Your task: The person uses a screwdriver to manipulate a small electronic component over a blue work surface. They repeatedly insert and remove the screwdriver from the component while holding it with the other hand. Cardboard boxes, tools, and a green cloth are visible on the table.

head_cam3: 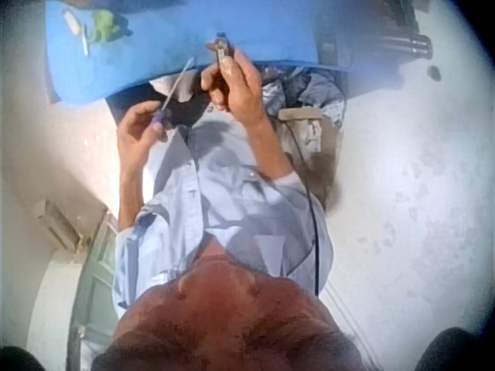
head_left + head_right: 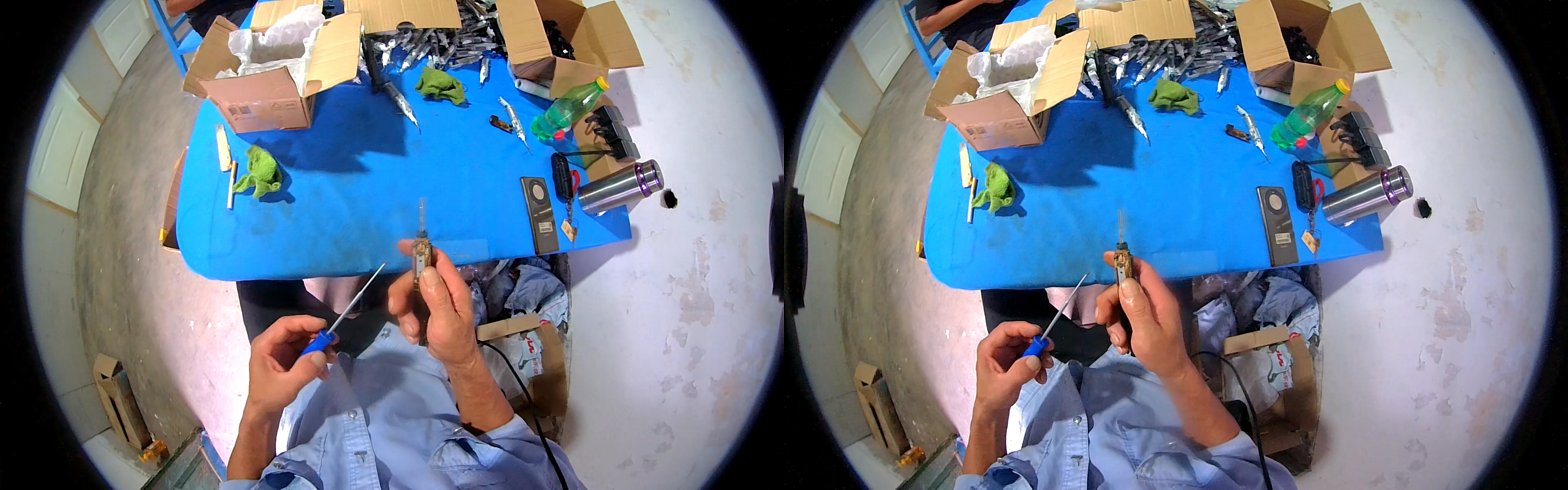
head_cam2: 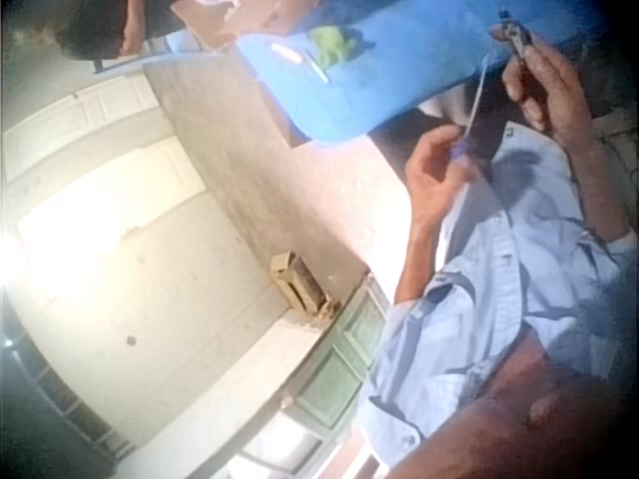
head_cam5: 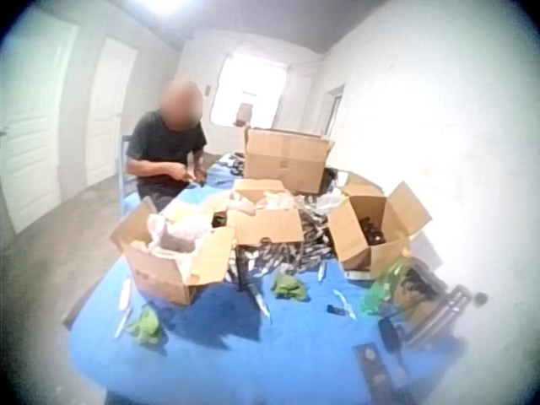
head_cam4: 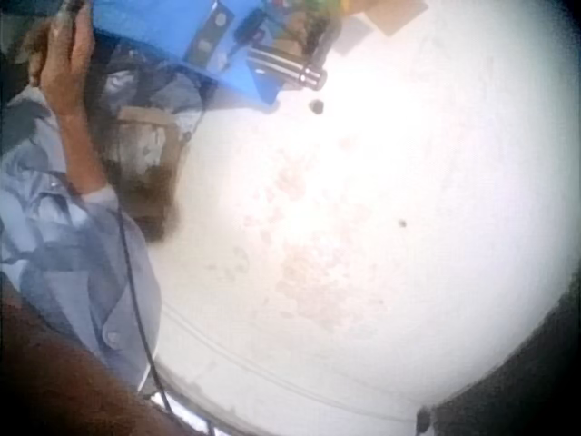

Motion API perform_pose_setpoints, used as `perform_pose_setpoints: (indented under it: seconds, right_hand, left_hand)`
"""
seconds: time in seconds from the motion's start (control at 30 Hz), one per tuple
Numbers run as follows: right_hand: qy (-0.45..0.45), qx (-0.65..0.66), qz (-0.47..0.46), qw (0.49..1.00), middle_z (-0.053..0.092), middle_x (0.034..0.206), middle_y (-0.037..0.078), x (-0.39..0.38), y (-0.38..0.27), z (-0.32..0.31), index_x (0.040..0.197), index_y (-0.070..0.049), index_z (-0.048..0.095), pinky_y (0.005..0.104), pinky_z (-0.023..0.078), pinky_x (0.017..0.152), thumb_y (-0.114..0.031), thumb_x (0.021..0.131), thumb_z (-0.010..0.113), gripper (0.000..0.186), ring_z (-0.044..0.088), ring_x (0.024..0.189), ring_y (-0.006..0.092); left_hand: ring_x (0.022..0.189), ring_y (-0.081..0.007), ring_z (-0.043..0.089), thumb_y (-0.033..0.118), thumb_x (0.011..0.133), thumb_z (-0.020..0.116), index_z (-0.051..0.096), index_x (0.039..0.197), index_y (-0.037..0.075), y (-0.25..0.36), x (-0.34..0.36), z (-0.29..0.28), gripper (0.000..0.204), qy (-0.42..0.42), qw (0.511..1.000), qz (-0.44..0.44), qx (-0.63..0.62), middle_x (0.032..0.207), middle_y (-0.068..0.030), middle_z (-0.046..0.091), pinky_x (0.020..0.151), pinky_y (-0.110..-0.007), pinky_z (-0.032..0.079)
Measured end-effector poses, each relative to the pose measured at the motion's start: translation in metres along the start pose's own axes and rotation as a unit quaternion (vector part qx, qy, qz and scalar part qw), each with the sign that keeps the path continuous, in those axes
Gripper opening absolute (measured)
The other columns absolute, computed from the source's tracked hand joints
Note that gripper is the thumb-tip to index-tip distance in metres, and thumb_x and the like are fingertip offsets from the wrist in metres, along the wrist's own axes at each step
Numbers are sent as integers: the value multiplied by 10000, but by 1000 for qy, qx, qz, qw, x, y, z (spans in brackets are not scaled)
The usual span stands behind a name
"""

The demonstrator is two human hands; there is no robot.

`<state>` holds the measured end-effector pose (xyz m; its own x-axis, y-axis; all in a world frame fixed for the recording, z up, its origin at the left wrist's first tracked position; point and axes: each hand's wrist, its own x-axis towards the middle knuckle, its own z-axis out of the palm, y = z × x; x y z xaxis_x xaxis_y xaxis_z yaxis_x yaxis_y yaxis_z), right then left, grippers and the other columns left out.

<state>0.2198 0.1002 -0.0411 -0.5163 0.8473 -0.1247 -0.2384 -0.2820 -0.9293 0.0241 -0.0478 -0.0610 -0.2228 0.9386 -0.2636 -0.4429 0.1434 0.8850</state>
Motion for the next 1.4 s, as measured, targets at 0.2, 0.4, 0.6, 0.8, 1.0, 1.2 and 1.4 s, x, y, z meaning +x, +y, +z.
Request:
perform_pose_setpoints:
  seconds: [0.2,0.4,0.6,0.8,1.0,1.2,1.4]
  right_hand:
    - [-10,31,31,999,641,798,112,-3,0,2,1548,24,330,233,398,424,-300,1119,371,539,478,503,82]
    - [-20,48,56,997,630,827,106,-7,-9,3,1611,-95,292,219,410,463,-309,1124,359,536,480,528,68]
    - [-21,146,101,984,628,805,114,-5,-9,3,1601,-52,261,229,401,400,-290,1116,364,550,469,487,76]
    - [-48,198,112,973,620,902,99,-3,-6,-2,1599,-151,317,226,414,434,-261,1116,413,504,492,534,72]
    - [-8,155,95,983,643,855,105,-4,-1,1,1591,-74,305,218,428,399,-227,1104,450,531,523,520,74]
    - [-20,121,79,989,640,854,95,-4,0,2,1592,-74,310,215,429,413,-229,1107,451,529,508,523,66]
    - [-25,104,78,991,623,879,79,-5,1,1,1597,-92,318,205,410,448,-204,1103,467,528,497,559,49]
  left_hand:
    - [752,-177,707,84,908,741,627,1276,-33,7,-6,12,402,-10,996,40,80,1091,-184,731,546,-275,577]
    - [665,-129,662,62,925,711,647,1276,-43,11,-7,12,372,-9,992,48,117,1022,-157,731,509,-243,521]
    - [605,-90,616,9,909,688,682,1235,-44,16,-5,18,331,9,989,68,131,902,-107,715,508,-218,465]
    - [605,-85,610,20,910,693,684,1226,-47,16,-3,18,323,21,983,81,166,920,-110,712,507,-216,453]
    - [693,-129,652,27,886,711,690,1204,-54,23,-2,20,329,21,968,100,227,952,-135,718,601,-249,499]
    - [828,-183,688,24,873,717,697,1189,-59,21,0,19,327,28,965,106,238,980,-159,730,731,-281,528]
    - [833,-188,690,28,872,718,704,1184,-56,19,0,16,323,29,962,111,247,991,-161,734,739,-284,530]
